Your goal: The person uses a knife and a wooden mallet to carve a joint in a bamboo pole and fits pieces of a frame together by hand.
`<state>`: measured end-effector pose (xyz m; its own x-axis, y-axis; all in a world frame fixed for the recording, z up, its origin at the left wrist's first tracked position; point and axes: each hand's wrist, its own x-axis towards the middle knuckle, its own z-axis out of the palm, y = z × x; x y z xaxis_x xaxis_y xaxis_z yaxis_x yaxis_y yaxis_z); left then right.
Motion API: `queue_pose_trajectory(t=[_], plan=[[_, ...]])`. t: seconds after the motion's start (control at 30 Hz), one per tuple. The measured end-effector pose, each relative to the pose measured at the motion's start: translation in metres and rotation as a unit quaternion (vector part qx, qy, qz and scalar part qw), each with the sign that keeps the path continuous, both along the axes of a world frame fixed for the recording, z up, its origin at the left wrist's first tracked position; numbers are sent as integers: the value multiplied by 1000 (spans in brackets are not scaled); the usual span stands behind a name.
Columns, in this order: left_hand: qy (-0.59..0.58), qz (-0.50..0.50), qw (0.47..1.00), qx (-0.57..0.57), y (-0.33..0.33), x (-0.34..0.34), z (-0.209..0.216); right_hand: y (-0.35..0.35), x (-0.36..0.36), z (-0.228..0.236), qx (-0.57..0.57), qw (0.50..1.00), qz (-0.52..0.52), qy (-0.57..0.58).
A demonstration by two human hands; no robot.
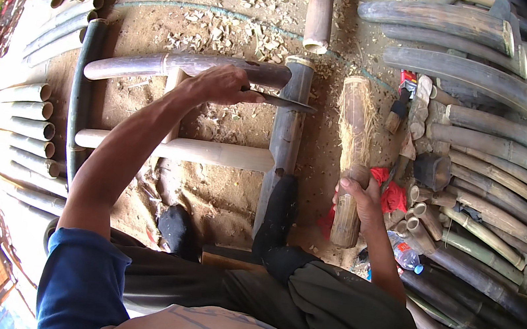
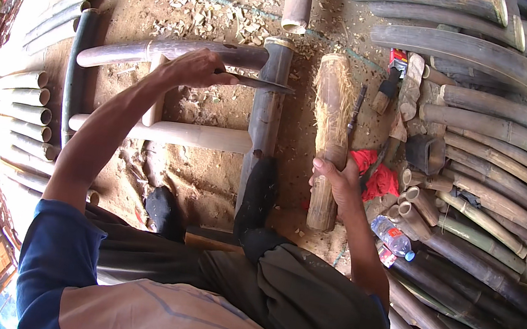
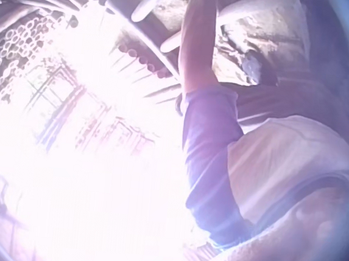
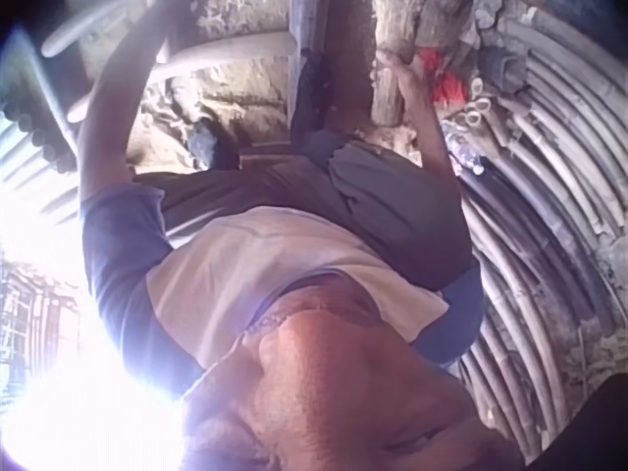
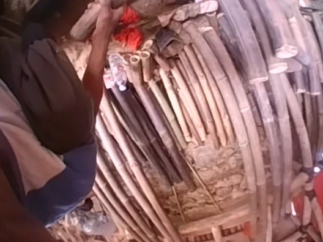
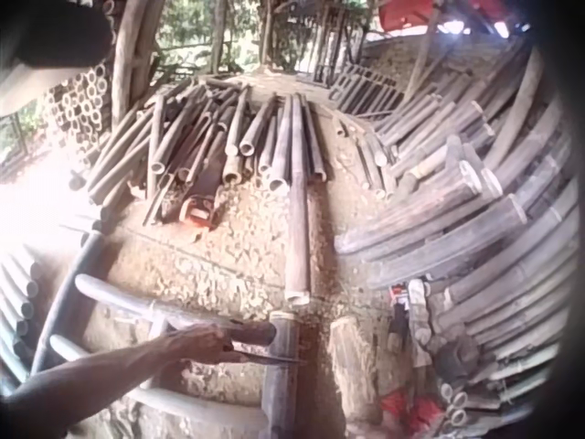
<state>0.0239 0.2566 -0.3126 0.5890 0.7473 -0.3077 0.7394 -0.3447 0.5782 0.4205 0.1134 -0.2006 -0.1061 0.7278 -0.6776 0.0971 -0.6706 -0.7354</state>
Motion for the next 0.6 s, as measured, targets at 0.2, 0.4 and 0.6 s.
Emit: queue_pose_trajectory(t=[0.2,0.4,0.6], plan=[[-14,9,1000,24,-6,-4,-8,8,-4,10,64,997,45,-26],[-3,28,999,44,-16,-3,-6,15,-10,25,263,946,122,-147],[-67,74,993,61,-21,-4,-28,29,-8,23,119,926,303,-193]])
